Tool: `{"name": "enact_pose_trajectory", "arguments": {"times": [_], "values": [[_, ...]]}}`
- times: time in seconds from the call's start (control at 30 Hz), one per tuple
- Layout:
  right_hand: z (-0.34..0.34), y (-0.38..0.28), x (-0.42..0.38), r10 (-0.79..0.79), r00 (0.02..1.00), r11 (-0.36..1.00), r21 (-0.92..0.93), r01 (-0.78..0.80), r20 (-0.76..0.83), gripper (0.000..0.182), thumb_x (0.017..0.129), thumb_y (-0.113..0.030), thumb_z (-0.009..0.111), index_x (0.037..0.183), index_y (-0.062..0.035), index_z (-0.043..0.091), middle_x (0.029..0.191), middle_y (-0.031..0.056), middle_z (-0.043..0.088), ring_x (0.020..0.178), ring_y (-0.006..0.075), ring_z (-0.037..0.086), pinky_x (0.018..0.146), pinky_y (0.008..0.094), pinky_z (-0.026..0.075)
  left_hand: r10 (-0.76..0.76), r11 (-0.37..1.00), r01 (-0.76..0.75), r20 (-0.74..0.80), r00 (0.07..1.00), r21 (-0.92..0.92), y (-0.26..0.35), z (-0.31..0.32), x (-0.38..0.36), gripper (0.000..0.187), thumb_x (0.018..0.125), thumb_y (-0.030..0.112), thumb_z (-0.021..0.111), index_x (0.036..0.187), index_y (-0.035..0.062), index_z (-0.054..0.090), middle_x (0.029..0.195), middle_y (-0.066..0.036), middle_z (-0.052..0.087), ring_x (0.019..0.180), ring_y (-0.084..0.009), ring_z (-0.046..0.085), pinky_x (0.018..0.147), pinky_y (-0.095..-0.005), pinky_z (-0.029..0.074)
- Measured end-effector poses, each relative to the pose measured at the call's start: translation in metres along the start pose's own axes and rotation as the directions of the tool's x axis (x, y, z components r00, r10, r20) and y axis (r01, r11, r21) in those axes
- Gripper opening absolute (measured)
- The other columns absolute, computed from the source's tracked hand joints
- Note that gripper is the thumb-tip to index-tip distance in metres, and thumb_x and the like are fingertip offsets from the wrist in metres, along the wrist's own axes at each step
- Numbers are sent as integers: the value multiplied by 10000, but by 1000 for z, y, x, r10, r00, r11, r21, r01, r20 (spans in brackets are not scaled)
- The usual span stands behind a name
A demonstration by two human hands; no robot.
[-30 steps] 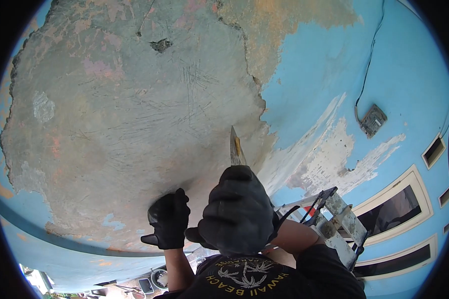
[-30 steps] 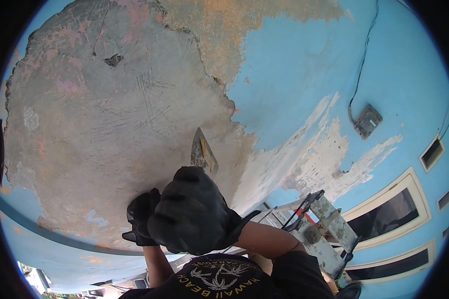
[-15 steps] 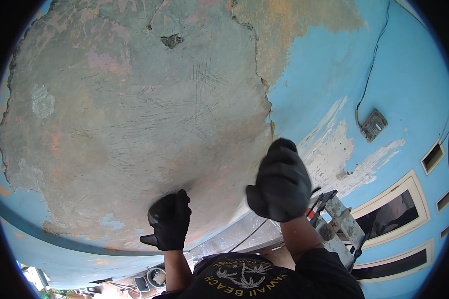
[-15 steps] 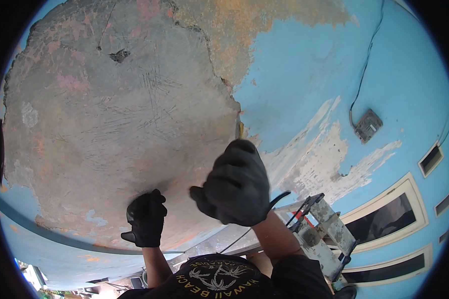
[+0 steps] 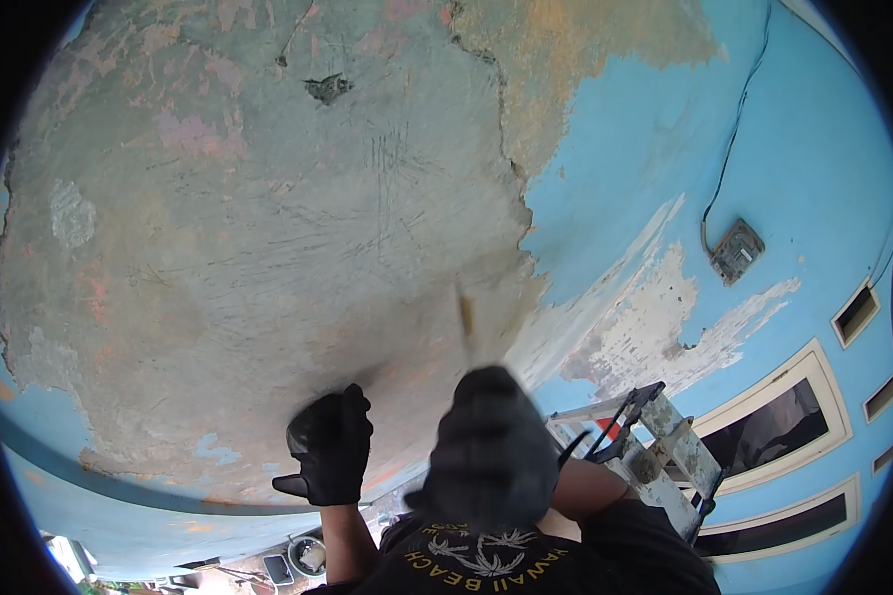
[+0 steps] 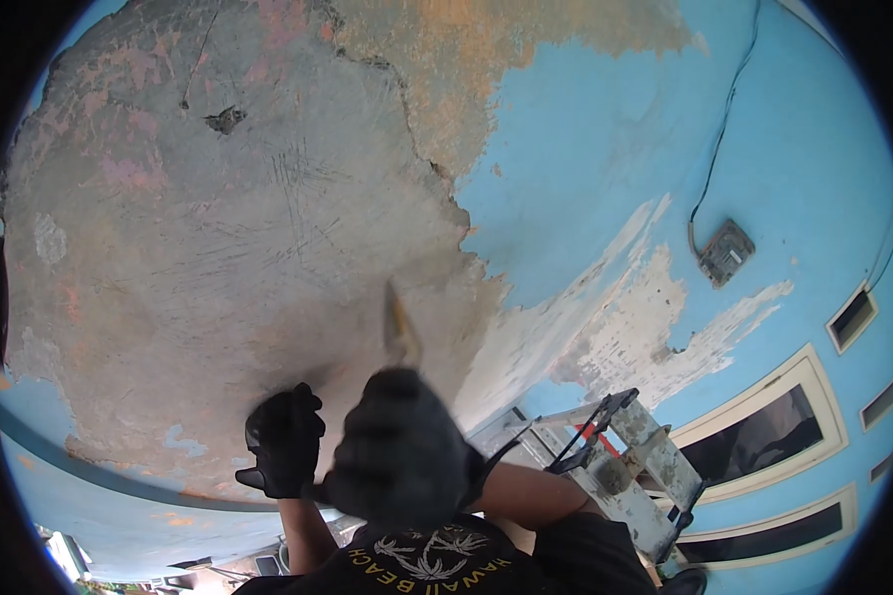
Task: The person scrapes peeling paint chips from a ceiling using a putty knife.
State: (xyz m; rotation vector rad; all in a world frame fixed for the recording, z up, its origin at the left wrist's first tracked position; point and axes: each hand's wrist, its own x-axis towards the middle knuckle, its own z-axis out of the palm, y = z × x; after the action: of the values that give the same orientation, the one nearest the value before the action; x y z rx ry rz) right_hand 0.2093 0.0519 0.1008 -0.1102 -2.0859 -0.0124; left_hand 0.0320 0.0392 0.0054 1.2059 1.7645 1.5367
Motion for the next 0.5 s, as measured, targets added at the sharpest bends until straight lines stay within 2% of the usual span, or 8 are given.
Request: {"name": "enact_pose_trajectory", "arguments": {"times": [0.07, 0.13, 0.17, 0.27, 0.33, 0.4, 0.47, 0.5], "values": [[1, -3, 1, -54, 998, 997, -58, 55, 15, 270, 527, -138, 825, 667, -131, 595, 721, -8, 583, 675, 217, 585, 635, 406, 460, -1, 1000, 1, -9, 1000, -12, -2, 3, 1, 321, 954, 214, 663, 686, 37, 673, 500, 18, 551, 436, -60, 503, 425, -250, 350], [7, 38, -18, 140, 990, 939, -313, -140, -23, 177, 612, -186, 784, 628, -184, 608, 613, -51, 516, 620, 178, 536, 642, 392, 420, -8, 1000, 7, -11, 1000, -12, -3, -1, -1, 323, 954, 213, 663, 684, 37, 671, 500, 18, 549, 435, -59, 501, 421, -247, 343], [6, 44, -19, -32, 998, 950, -313, 13, -57, 188, 655, -184, 794, 640, -173, 607, 632, -49, 531, 634, 189, 544, 653, 402, 427, 28, 999, -29, 10, 1000, 33, -2, -3, 0, 331, 964, 231, 635, 705, 30, 684, 516, -1, 567, 452, -78, 521, 449, -264, 365], [11, 40, -13, 0, 992, 953, -302, -39, -127, 183, 604, -193, 793, 667, -171, 623, 662, -44, 547, 659, 194, 558, 659, 395, 428, 65, 997, -65, 0, 998, 52, -5, -1, -2, 339, 966, 237, 635, 704, 28, 682, 516, -1, 565, 453, -77, 520, 448, -266, 364], [9, 22, -9, 8, 991, 986, -164, -30, -130, 182, 562, -192, 758, 701, -171, 643, 693, -37, 562, 684, 195, 573, 673, 391, 436, 78, 997, -78, -36, 996, 26, -8, 4, 1, 336, 957, 226, 661, 682, 32, 668, 499, 18, 545, 437, -58, 500, 418, -252, 341], [14, 8, -6, 6, 1000, 998, -63, -7, -18, 238, 535, -224, 684, 770, -182, 691, 693, -46, 567, 681, 186, 574, 671, 394, 436, 22, 998, -23, -9, 1000, -52, -14, 3, 2, 335, 960, 231, 659, 691, 31, 668, 502, 20, 544, 438, -59, 501, 426, -250, 344], [14, 46, -21, 72, 984, 954, -298, -22, 160, 226, 547, -237, 704, 769, -201, 697, 683, -56, 570, 675, 177, 561, 658, 395, 424, 50, 998, -50, -4, 999, -35, -10, 3, 2, 334, 961, 232, 658, 696, 29, 668, 504, 20, 544, 438, -61, 501, 429, -251, 346], [17, 59, -20, -42, 999, 919, -394, 34, -13, 265, 578, -147, 844, 656, -186, 593, 694, -58, 561, 642, 187, 552, 640, 395, 409, 72, 997, -72, -5, 997, -25, -9, 1, -1, 332, 961, 233, 657, 700, 27, 667, 506, 20, 545, 437, -63, 501, 432, -253, 349]]}}
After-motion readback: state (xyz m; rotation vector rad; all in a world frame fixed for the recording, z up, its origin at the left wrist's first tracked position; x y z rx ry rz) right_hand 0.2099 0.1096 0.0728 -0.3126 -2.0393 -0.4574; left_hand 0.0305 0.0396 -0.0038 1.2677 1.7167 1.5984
